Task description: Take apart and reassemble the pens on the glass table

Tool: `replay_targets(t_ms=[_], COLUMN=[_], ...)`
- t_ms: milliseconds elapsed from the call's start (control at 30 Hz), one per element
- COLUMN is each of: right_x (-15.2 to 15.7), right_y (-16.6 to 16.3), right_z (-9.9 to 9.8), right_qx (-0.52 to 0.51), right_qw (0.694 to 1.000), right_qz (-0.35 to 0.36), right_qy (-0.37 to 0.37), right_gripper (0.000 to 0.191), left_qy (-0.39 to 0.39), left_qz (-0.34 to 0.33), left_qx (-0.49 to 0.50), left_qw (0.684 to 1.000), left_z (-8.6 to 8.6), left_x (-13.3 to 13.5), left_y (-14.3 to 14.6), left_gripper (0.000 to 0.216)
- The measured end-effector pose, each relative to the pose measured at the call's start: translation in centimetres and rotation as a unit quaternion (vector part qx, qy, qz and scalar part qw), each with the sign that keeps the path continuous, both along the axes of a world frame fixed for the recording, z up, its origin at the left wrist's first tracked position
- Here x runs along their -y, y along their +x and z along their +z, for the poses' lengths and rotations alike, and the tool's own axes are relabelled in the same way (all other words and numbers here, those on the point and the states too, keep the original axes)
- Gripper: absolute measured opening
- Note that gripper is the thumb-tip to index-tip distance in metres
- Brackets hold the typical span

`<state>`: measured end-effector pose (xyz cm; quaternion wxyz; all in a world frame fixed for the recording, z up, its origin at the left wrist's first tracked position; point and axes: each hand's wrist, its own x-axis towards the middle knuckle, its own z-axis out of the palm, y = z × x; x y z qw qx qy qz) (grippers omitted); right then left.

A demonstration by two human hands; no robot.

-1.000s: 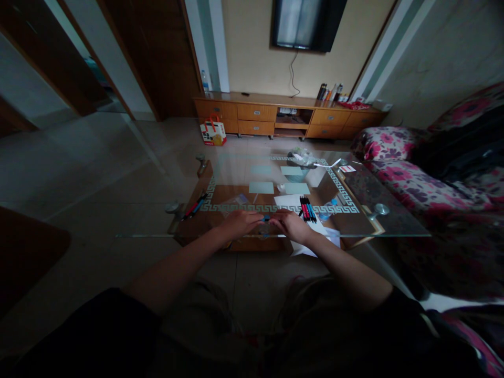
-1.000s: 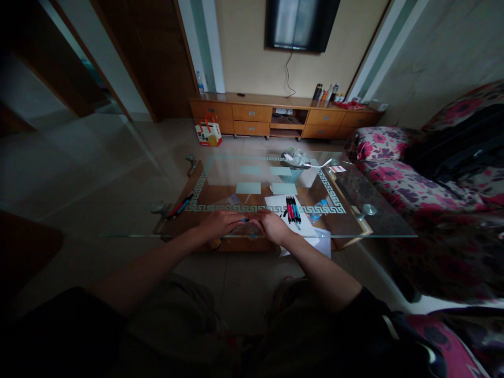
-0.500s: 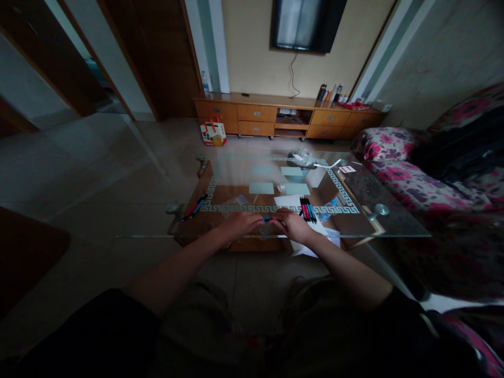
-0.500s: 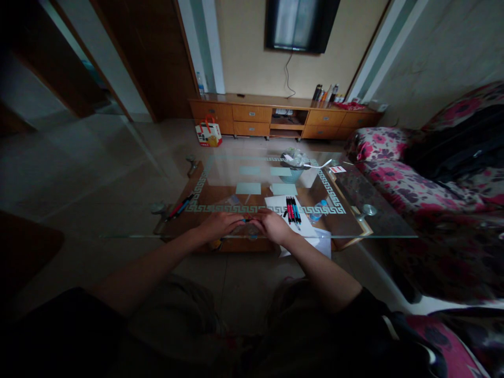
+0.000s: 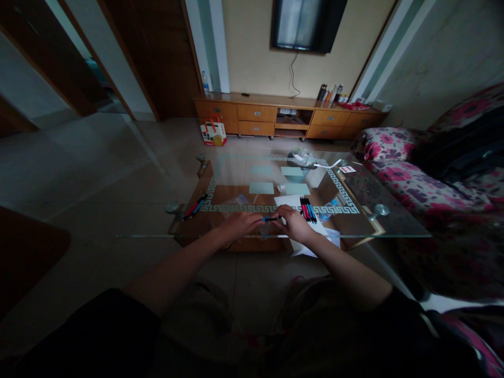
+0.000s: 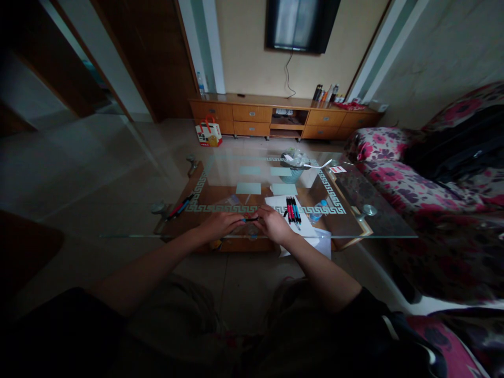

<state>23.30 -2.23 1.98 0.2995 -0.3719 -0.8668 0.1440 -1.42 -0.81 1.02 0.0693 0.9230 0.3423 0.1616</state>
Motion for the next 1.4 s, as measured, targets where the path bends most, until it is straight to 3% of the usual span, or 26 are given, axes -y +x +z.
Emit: replay_targets(t_ms=[433, 767, 1400], right_x=[0.43, 0.18, 0.1], right_y=[-0.24, -0.08, -0.15], right_z=[0.46, -0.12, -0.06], right_qx=[0.043, 0.004, -0.031], right_qw=[0.999, 1.0, 0.999], right_qz=[0.001, -0.002, 0.001], right_qy=[-0.016, -0.019, -0.014], right_gripper=[0.027, 0.009, 0.017], left_qy=[0.01, 0.004, -0.046], left_qz=[-0.02, -0.022, -0.021], left_qx=[0.015, 0.021, 0.031], left_qw=[1.0, 1.0, 0.998], left_z=[0.55, 0.3, 0.52], left_x=[0.15, 0.09, 0.28], left_y=[-0.01, -0.14, -0.02], left_gripper=[0.03, 0.031, 0.032])
